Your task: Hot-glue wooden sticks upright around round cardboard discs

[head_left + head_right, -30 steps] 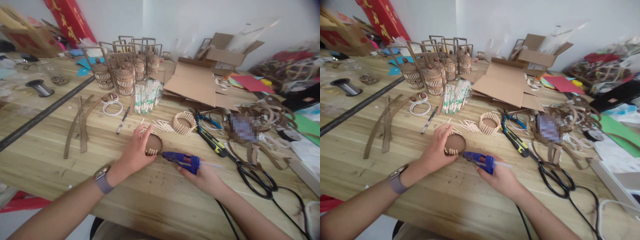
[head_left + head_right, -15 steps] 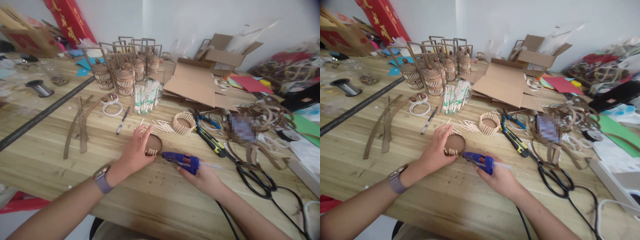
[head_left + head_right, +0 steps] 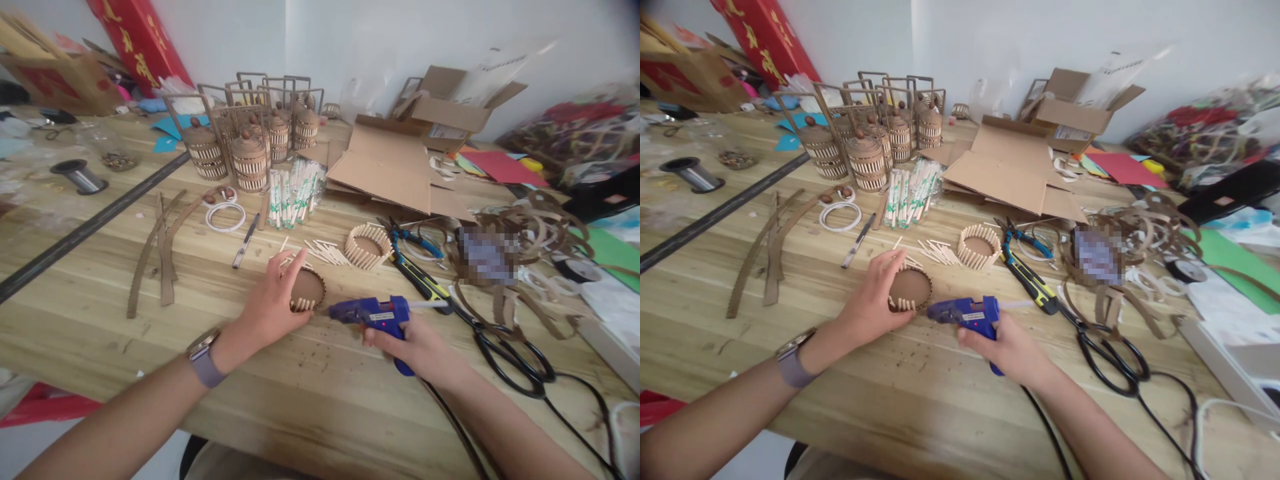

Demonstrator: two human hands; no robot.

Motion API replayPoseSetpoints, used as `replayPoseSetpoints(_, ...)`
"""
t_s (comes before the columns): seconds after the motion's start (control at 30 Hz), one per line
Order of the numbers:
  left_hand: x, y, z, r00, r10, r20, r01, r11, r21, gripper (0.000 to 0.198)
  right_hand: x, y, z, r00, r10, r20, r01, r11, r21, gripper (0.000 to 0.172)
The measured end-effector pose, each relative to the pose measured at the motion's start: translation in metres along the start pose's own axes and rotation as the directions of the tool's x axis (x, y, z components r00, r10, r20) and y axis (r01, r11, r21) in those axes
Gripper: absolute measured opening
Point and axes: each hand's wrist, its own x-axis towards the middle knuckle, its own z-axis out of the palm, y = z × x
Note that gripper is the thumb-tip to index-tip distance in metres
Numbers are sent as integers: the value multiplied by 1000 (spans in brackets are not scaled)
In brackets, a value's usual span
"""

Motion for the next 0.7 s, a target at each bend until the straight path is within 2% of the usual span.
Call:
replayPoseSetpoints(0.07,0,-1,-1,1000,9,-2,-9,1000,-1,109,-1,-6,-5,980,45,195,-61,995,77,46)
replayPoseSetpoints(0.13,1,-2,-3,1000,18,0,-18,1000,-7,110,-3,-11,-8,937,77,340,-129,983,132,52)
replayPoseSetpoints(0.2,1,-4,-4,1000,25,4,-25,1000,-20,112,-4,-14,-9,898,114,425,-195,969,153,53)
replayPoseSetpoints(0.27,1,-6,-5,1000,22,12,-22,999,-30,113,-5,-14,-9,882,148,447,-217,970,107,52)
replayPoseSetpoints(0.37,1,-6,-6,1000,12,19,-11,999,-46,113,-6,-12,-12,932,164,323,-116,979,-165,47)
replayPoseSetpoints(0.43,1,-6,-6,1000,4,22,-3,998,-55,112,-7,-12,-17,975,131,177,-44,902,-430,45)
replayPoseSetpoints(0.5,1,-5,-7,1000,3,26,-2,998,-61,110,-5,-15,-22,994,94,49,-43,778,-627,44)
replayPoseSetpoints(0.6,2,-3,-8,999,6,33,-4,998,-62,107,9,-24,-25,999,-18,-41,-18,678,-735,41)
replayPoseSetpoints(0.7,3,-3,-8,999,-7,41,10,998,-61,106,41,-32,-16,968,-249,-19,147,628,-764,29)
